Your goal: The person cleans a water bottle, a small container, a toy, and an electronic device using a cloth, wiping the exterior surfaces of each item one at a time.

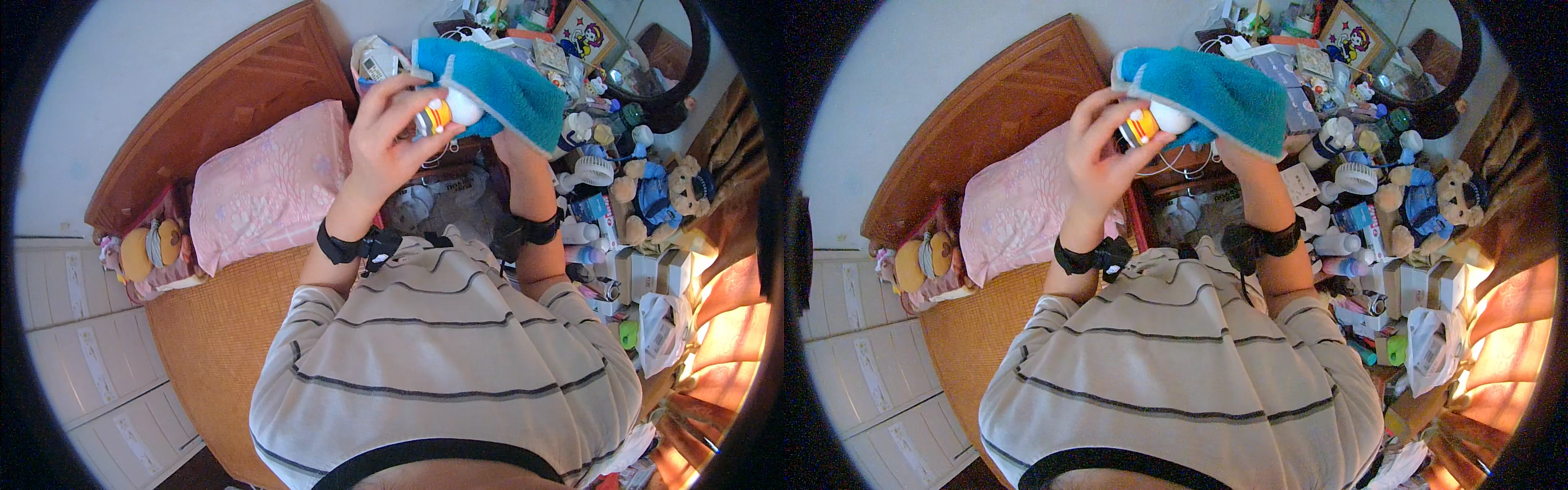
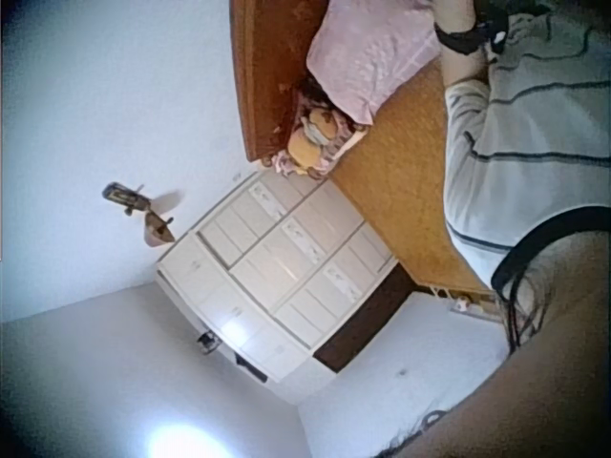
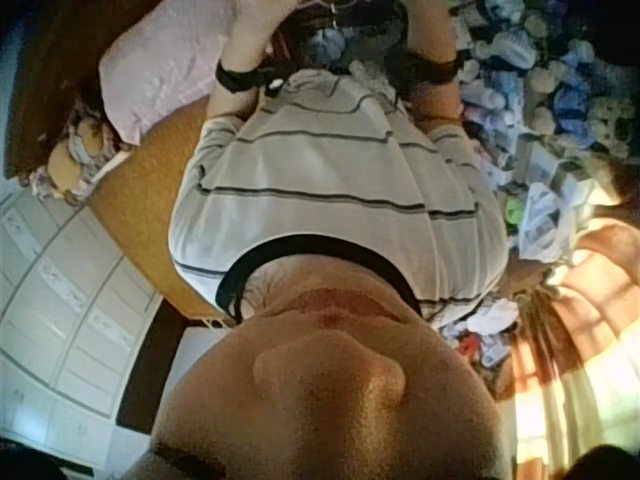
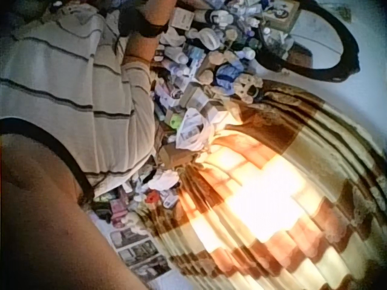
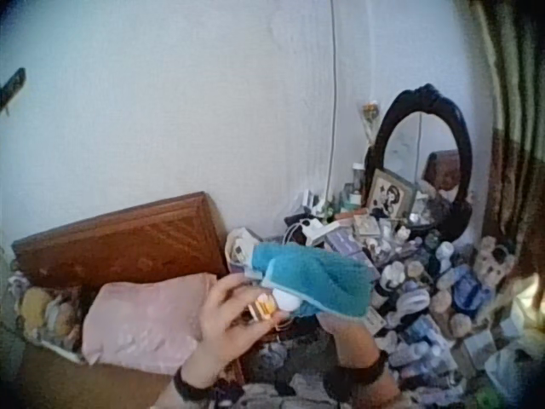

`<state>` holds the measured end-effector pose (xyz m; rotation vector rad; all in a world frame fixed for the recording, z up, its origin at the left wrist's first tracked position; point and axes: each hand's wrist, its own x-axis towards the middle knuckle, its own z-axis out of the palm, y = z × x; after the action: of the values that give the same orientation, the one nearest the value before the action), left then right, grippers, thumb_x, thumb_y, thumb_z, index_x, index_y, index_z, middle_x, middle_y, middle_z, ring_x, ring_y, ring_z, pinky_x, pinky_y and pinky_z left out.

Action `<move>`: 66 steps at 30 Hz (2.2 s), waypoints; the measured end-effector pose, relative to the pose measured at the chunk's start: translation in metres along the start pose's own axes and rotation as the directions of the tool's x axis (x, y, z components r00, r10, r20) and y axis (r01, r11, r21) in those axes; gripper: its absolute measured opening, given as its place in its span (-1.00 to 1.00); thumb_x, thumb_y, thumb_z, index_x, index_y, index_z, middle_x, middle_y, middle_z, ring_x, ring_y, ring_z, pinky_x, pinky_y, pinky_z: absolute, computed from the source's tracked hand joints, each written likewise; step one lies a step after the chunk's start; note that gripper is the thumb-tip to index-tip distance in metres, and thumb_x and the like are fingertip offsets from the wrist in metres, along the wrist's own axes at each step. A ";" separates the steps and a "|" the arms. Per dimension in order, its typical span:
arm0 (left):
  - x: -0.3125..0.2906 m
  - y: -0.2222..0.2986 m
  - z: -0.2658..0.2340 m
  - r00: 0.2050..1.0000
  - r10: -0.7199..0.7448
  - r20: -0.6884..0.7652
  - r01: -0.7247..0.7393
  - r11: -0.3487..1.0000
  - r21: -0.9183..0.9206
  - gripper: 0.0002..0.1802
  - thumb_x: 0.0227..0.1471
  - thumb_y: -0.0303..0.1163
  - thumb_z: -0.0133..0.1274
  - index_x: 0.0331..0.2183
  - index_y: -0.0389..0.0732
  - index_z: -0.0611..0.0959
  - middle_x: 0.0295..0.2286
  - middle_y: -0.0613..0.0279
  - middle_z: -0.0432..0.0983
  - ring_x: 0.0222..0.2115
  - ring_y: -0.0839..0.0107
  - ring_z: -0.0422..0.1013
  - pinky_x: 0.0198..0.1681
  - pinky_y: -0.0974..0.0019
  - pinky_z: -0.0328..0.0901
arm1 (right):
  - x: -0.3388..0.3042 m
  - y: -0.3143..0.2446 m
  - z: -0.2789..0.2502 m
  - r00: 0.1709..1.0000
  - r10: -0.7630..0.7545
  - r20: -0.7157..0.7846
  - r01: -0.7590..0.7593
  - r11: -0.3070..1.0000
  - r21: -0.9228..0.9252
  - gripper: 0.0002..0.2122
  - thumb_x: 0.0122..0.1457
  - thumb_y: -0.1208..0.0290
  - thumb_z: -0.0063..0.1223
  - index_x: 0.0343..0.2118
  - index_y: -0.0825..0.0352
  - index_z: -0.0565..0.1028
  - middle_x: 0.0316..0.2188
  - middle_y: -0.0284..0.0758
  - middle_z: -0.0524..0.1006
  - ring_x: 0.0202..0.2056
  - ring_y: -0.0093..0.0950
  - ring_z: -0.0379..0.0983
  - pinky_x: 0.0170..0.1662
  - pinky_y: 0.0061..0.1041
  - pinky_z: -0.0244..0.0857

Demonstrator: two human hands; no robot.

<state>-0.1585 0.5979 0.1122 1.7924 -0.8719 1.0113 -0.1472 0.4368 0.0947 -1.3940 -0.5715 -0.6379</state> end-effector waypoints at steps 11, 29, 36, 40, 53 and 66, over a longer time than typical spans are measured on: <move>-0.001 -0.008 0.006 0.981 -0.168 0.101 0.174 0.983 -0.053 -0.58 -0.48 -0.51 0.21 -0.37 -0.23 0.56 -0.43 0.17 0.40 -0.40 0.36 0.35 -0.31 0.42 0.23 | 0.012 0.004 0.006 0.961 0.093 0.260 -0.124 0.986 0.108 -0.63 -0.05 0.41 0.02 -0.15 0.40 0.32 -0.24 -0.22 0.41 -0.25 -0.44 0.38 -0.24 -0.52 0.33; 0.011 -0.007 0.007 0.937 -0.350 -0.021 0.323 0.884 -0.338 -0.58 -0.46 -0.54 0.25 -0.38 -0.30 0.53 -0.40 0.20 0.42 -0.34 0.46 0.32 -0.25 0.43 0.21 | 0.018 -0.024 -0.006 0.933 0.161 0.321 -0.196 0.977 0.079 -0.49 -0.19 0.44 0.15 -0.10 0.37 0.29 -0.24 -0.31 0.42 -0.24 -0.51 0.35 -0.16 -0.53 0.25; 0.012 -0.010 0.006 0.961 -0.272 -0.052 0.244 0.921 -0.306 -0.57 -0.48 -0.52 0.26 -0.38 -0.28 0.53 -0.36 0.17 0.41 -0.30 0.40 0.33 -0.21 0.39 0.21 | 0.018 -0.043 -0.003 0.928 0.158 0.337 -0.125 0.985 -0.117 -0.52 -0.20 0.49 0.14 -0.12 0.38 0.29 -0.26 -0.30 0.43 -0.26 -0.49 0.36 -0.20 -0.54 0.27; 0.013 -0.009 0.004 0.971 -0.222 -0.087 0.195 0.950 -0.246 -0.58 -0.49 -0.52 0.26 -0.40 -0.27 0.54 -0.36 0.15 0.41 -0.30 0.37 0.33 -0.21 0.38 0.21 | 0.000 -0.024 -0.026 0.868 0.209 0.451 -0.033 0.929 -0.367 -0.57 -0.19 0.50 0.12 -0.17 0.38 0.32 -0.30 -0.30 0.44 -0.30 -0.48 0.37 -0.23 -0.55 0.27; 0.011 -0.016 -0.005 0.982 -0.178 -0.066 0.166 0.974 -0.153 -0.58 -0.52 -0.52 0.27 -0.41 -0.25 0.54 -0.39 0.18 0.40 -0.33 0.38 0.32 -0.25 0.39 0.22 | -0.047 0.040 -0.030 0.727 0.302 0.617 0.038 0.879 -0.475 -0.78 -0.20 0.31 0.10 -0.47 0.31 0.44 -0.49 -0.30 0.45 -0.44 -0.39 0.37 -0.36 -0.48 0.25; -0.001 -0.027 -0.006 0.986 -0.152 -0.061 0.150 0.988 -0.043 -0.60 -0.49 -0.55 0.25 -0.41 -0.23 0.55 -0.39 0.22 0.38 -0.35 0.40 0.32 -0.27 0.41 0.22 | -0.020 0.032 -0.034 0.822 0.341 0.456 -0.072 0.856 -0.511 -0.46 -0.27 0.28 0.19 -0.17 0.37 0.31 -0.25 -0.18 0.39 -0.25 -0.29 0.33 -0.18 -0.45 0.21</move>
<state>-0.1370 0.6132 0.1035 1.7555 -0.7000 0.9433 -0.1392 0.4065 0.0550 -2.1042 -0.7084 -0.1890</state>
